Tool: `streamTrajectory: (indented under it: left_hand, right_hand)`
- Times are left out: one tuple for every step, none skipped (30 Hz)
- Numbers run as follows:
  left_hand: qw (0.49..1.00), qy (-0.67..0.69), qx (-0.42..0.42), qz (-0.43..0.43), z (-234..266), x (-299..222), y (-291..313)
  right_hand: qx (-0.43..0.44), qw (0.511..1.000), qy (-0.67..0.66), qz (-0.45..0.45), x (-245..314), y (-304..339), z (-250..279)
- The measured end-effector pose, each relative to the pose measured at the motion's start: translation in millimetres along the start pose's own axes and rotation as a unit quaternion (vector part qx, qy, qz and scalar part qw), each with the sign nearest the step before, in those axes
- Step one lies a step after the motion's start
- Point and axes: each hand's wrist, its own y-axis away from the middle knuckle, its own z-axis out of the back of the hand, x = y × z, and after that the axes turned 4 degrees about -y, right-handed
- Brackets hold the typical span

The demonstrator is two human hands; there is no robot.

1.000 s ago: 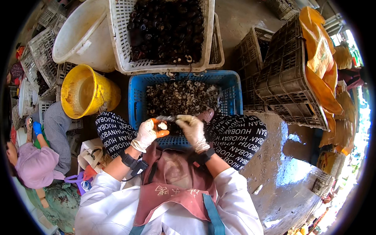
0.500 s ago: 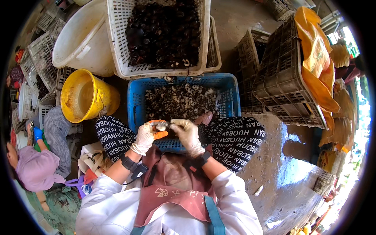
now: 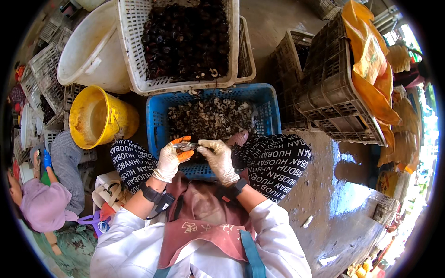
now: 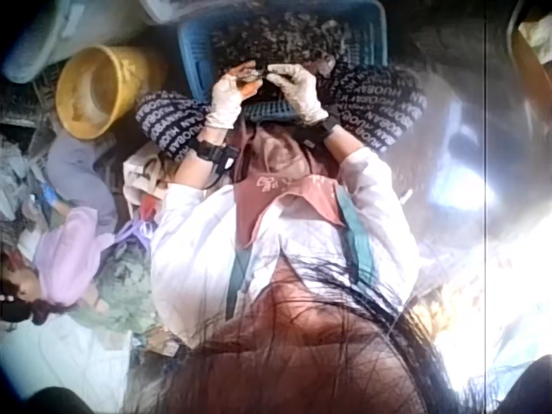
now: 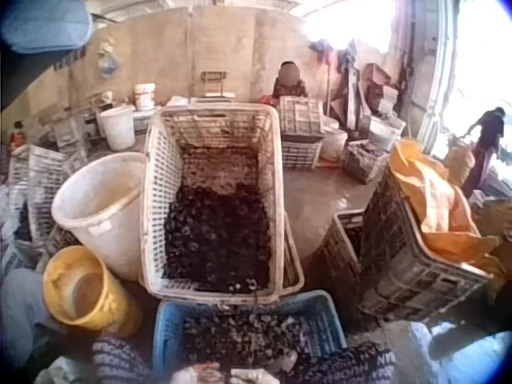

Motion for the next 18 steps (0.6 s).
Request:
streamTrajectory:
  left_hand:
    - [1.000,-0.018,0.003,-0.002,-2,-5,2]
    - [0.999,-0.035,0.005,-0.004,-3,-7,3]
    - [0.999,-0.042,0.007,0.023,-2,-7,6]
    - [0.999,-0.026,0.003,0.035,-3,-7,7]
    - [0.999,-0.010,-0.001,0.047,-5,-6,8]
    - [0.998,0.008,-0.011,0.060,-5,-3,10]
    - [0.998,0.014,0.001,0.067,-1,-1,8]
    - [0.997,0.008,0.007,0.073,2,-4,4]
    - [0.998,-0.002,0.011,0.068,1,-5,4]
    - [0.998,-0.012,0.014,0.063,-1,-6,4]
    - [0.999,-0.042,0.020,0.018,0,-2,2]
    - [0.997,-0.072,0.024,-0.026,2,4,-1]
    - [0.992,-0.103,0.027,-0.070,3,8,-3]
    - [0.986,-0.144,0.035,-0.075,6,9,-2]
    - [0.979,-0.185,0.046,-0.079,7,7,-1]
    - [0.969,-0.225,0.056,-0.083,8,5,2]
    - [0.975,-0.203,0.038,-0.075,4,4,5]
    - [0.987,-0.154,0.038,-0.042,0,4,5]
  right_hand:
    - [0.000,1.000,-0.005,0.005,0,3,-1]
    - [-0.012,1.000,-0.014,-0.019,-3,1,1]
    - [-0.023,0.999,-0.025,-0.042,-10,-4,5]
    - [-0.037,0.997,-0.036,-0.063,-19,-9,11]
    - [-0.057,0.996,0.027,-0.058,-41,-15,26]
    - [-0.080,0.983,-0.070,-0.152,-34,-14,29]
    - [-0.070,0.987,-0.059,-0.132,-28,-15,27]
    - [-0.060,0.991,-0.049,-0.112,-21,-15,23]
    - [-0.053,0.990,-0.061,-0.111,-20,-14,19]
    - [-0.046,0.990,-0.074,-0.111,-19,-11,16]
    - [-0.034,0.991,-0.094,-0.094,-15,-9,14]
    - [-0.021,0.994,-0.084,-0.070,-9,-7,10]
    - [0.020,0.999,-0.035,-0.010,-6,-4,8]
    - [0.061,0.997,0.014,0.051,-2,-3,7]
    - [0.065,0.996,0.059,0.035,15,-1,4]
    - [0.051,0.993,0.104,0.037,11,-4,8]
    - [0.037,0.987,0.150,0.040,0,-8,16]
    - [0.021,0.980,0.195,0.046,-13,-14,25]
